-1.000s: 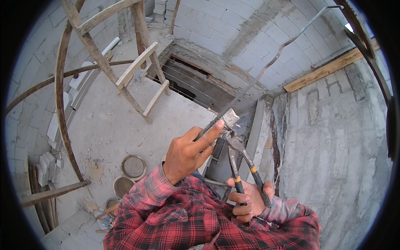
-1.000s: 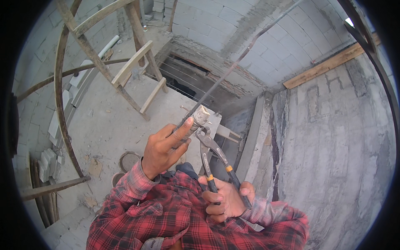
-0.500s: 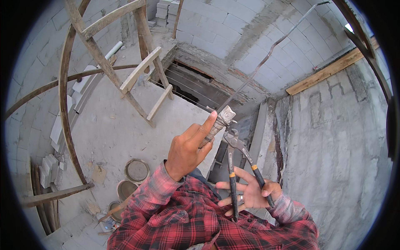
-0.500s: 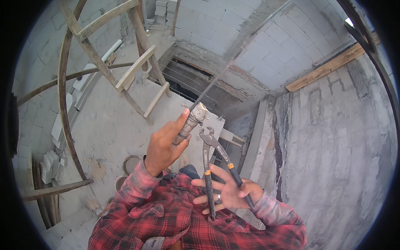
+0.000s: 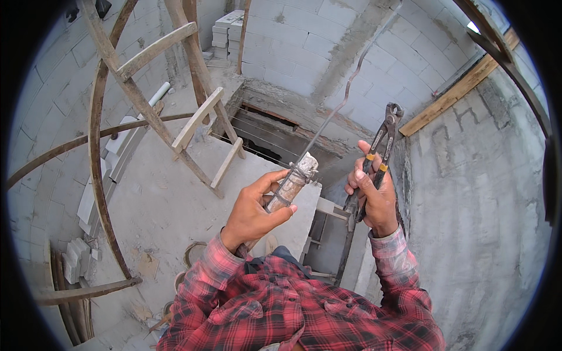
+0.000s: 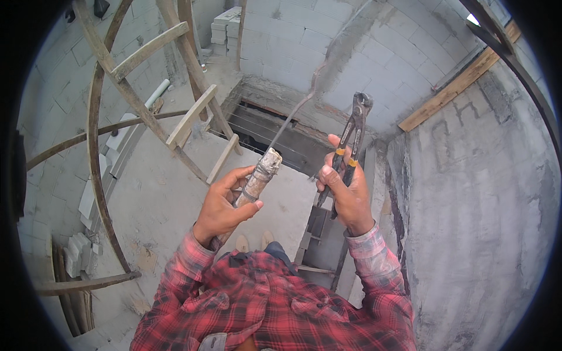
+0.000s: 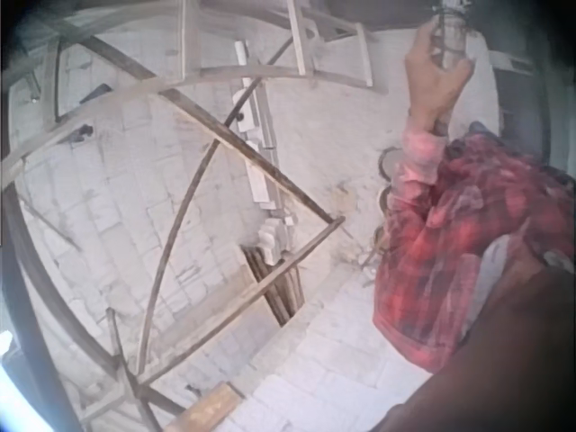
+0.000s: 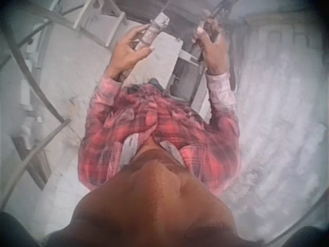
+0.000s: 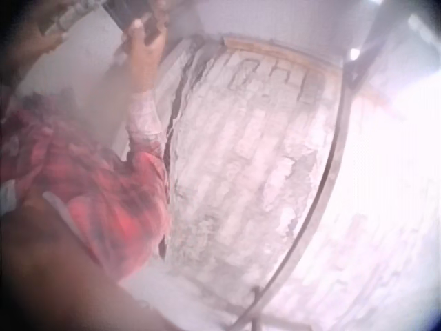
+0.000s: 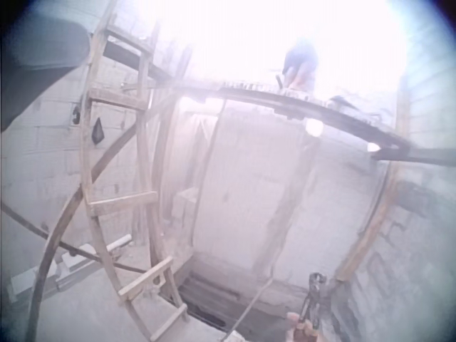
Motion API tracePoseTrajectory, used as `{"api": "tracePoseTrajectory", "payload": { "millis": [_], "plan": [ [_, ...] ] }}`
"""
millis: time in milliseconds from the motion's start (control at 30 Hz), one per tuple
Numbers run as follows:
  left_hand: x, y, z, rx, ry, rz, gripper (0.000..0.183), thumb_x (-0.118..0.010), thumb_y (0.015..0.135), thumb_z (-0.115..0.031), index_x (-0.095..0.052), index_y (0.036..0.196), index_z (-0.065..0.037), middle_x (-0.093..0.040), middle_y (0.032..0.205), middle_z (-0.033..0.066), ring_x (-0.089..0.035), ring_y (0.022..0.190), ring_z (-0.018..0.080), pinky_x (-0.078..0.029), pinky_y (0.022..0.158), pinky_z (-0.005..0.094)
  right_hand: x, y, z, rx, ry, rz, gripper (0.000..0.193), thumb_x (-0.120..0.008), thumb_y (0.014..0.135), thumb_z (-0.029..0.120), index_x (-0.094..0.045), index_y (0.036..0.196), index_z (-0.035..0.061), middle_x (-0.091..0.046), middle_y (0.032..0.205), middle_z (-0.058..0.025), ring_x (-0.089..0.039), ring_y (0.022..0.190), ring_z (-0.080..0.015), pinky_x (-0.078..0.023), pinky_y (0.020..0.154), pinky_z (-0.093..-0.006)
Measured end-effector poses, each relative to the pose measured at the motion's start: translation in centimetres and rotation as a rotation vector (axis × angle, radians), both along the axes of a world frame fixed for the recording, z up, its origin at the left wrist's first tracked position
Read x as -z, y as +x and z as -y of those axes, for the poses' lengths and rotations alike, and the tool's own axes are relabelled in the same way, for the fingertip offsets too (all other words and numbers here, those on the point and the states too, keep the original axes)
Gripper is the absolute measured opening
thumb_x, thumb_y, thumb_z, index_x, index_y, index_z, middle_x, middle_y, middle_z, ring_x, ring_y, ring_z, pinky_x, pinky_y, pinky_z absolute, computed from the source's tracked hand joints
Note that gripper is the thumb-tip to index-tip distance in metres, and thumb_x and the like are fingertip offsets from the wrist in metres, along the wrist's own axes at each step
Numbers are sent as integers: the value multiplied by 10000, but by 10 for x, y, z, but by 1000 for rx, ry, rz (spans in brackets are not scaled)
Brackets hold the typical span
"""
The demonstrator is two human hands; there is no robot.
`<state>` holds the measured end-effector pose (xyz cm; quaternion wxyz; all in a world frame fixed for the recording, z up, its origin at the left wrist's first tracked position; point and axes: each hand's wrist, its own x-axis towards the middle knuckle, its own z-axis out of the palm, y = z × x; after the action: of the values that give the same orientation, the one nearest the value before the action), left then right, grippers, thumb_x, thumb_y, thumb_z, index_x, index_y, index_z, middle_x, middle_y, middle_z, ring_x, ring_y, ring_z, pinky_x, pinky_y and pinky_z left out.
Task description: The person uses pliers to bend a metal rebar rod held in a wooden jig. They repeatedly grip and twist the rod to form a curved shape, then lift the bent rod to inspect it.
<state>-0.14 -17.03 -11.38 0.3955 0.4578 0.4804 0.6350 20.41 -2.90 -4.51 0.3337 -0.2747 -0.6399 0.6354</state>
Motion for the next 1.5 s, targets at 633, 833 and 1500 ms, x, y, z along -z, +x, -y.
{"api": "tracePoseTrajectory", "payload": {
  "millis": [633,833,1500],
  "plan": [
    [31,23,-18,-428,165,-672,737,-763,788,-45,-462,1460,-51,-624,904,135,-658,742,313,-520,609,407,-26,50,18,-497,-613,613,679,-491,970,32,-222,1591,81,-461,1473,-54,-549,1256,-168,-450,1010,-294],
    [36,23,-21,-432,191,-662,741,-765,777,-40,-469,1456,-54,-626,902,123,-656,710,308,-518,587,400,-38,44,18,-526,-496,680,676,-482,958,28,-256,1591,104,-488,1442,-64,-545,1225,-164,-437,992,-293],
    [29,11,-12,-368,140,-566,679,-762,781,-53,-510,1411,-37,-644,944,157,-660,787,333,-520,677,411,5,37,33,-574,-1059,221,759,-536,710,115,-388,1450,42,-431,974,-30,-452,822,-151,-413,756,-340]
  ]
}}
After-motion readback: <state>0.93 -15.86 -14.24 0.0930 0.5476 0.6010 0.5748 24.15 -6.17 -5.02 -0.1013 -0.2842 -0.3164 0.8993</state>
